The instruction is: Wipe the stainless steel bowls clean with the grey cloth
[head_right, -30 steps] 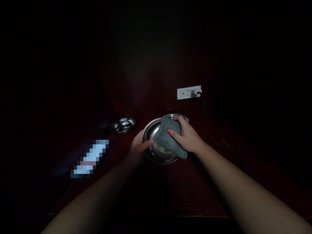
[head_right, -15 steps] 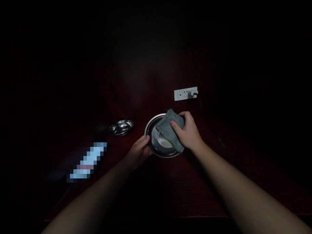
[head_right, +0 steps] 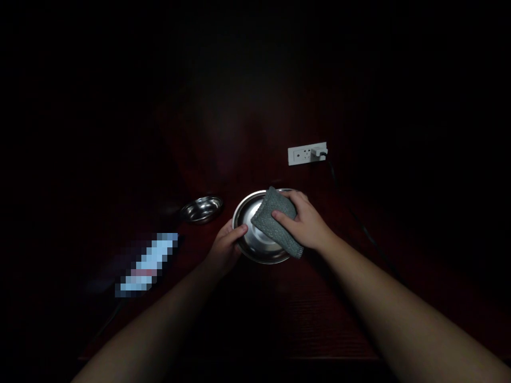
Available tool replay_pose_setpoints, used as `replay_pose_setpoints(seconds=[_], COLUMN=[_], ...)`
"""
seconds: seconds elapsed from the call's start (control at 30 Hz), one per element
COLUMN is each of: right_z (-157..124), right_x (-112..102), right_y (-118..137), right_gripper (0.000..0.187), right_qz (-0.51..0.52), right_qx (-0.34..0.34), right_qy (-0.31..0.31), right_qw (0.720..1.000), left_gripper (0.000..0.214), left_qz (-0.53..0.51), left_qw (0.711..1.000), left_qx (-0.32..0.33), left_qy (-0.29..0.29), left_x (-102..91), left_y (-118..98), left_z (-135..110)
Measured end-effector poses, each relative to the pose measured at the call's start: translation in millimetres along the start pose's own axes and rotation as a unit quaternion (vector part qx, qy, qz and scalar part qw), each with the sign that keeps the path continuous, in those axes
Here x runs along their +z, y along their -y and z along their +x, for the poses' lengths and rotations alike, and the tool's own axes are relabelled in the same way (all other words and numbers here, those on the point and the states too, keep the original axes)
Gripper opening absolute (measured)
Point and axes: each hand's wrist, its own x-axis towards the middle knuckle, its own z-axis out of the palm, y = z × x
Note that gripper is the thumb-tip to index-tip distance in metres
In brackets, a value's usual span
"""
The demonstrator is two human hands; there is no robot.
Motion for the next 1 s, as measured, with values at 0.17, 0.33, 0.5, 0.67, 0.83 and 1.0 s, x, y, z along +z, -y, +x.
replay_pose_setpoints(seconds=[0.17, 0.33, 0.5, 0.67, 0.83, 1.0], right_z=[1.1, 2.5, 2.3, 2.2, 2.9, 1.0], right_x=[-2.7, -7.6, -7.0, 1.4, 4.9, 5.7], right_y=[2.0, 3.6, 4.3, 1.7, -4.6, -6.2], right_gripper=[0.047, 0.048, 0.048, 0.047, 0.048, 0.049], right_qz=[0.001, 0.012, 0.025, 0.058, 0.094, 0.078], right_qx=[-0.043, -0.062, -0.060, -0.013, 0.049, 0.060], right_qy=[0.019, 0.041, 0.051, 0.028, -0.043, -0.090], right_qw=[0.999, 0.997, 0.997, 0.998, 0.993, 0.991], left_gripper=[0.037, 0.039, 0.039, 0.036, 0.039, 0.059], left_qz=[0.013, 0.019, 0.027, 0.009, -0.076, 0.025], left_qw=[1.000, 0.999, 0.999, 1.000, 0.996, 0.997], left_qx=[0.005, -0.001, -0.002, 0.000, -0.010, -0.042], left_qy=[-0.001, 0.029, 0.036, 0.011, 0.034, 0.055], left_x=[-1.1, 0.9, 1.0, -3.0, -5.3, -0.3], left_y=[1.1, -1.8, -3.7, -7.0, -12.1, -4.6], left_z=[0.3, -1.6, -2.7, 0.4, -1.0, -8.2])
